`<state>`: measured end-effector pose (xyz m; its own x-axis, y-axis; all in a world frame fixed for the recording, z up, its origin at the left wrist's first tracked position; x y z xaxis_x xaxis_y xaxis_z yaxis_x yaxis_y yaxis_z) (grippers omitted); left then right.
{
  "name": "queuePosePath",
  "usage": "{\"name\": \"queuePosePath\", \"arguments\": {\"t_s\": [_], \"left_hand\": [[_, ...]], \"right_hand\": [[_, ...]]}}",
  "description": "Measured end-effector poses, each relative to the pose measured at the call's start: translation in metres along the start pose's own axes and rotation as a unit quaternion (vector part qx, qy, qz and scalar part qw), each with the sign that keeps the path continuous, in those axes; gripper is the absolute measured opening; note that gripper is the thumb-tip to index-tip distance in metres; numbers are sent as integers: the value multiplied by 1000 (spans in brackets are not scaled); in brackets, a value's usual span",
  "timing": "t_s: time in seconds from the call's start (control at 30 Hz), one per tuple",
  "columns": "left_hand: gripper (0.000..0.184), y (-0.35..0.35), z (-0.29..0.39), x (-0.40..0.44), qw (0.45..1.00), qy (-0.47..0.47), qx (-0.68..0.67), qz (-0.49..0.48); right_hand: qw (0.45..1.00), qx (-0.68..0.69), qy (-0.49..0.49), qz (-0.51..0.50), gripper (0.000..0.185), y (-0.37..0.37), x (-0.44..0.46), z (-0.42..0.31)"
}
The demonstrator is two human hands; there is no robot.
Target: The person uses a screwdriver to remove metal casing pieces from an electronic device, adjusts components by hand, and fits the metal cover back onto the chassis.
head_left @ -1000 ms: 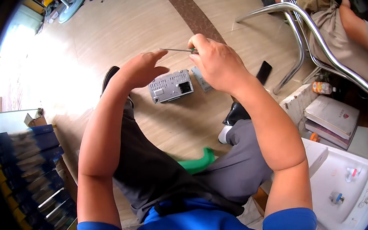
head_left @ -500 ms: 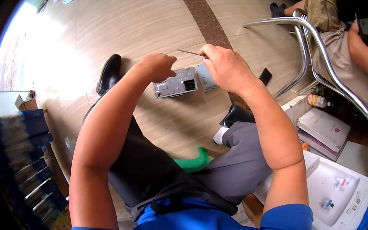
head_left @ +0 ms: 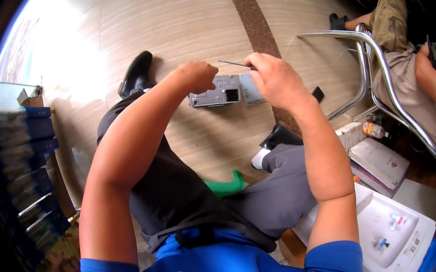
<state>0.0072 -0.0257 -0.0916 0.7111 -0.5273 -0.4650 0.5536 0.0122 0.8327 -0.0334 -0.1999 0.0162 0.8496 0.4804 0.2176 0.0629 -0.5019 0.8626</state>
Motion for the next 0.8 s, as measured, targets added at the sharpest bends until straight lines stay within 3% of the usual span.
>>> {"name": "queuePosePath", "arguments": {"t_s": [0.27,0.4,0.47,0.67,0.73,0.8], "left_hand": [[40,4,3,0,1000,1,0,1],[32,5,-4,0,998,0,-34,46],[33,11,-5,-2,998,20,-49,37],[43,41,-7,-22,994,15,-98,53],[45,49,-9,-30,991,15,-117,61],[27,57,-11,-34,985,15,-113,133]], "right_hand": [[997,-15,-38,-60,16,4,0,11],[995,-18,-44,-88,14,-4,-7,18],[987,-17,-113,-111,13,-12,-12,25],[977,-61,-165,-119,16,-79,-39,81],[965,-62,-229,-114,16,-111,-48,96],[963,-65,-233,-120,15,-131,-52,94]]}}
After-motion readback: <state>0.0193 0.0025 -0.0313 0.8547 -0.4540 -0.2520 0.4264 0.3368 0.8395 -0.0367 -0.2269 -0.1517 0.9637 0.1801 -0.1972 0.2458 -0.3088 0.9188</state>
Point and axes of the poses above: each hand's wrist, its own x-axis towards the middle knuckle, its own y-axis out of the back of the hand, z = x × y, the point moved 4 cm from there along x, towards the middle knuckle, and after that the axes turned 5 degrees about z, right-handed, at the moved point
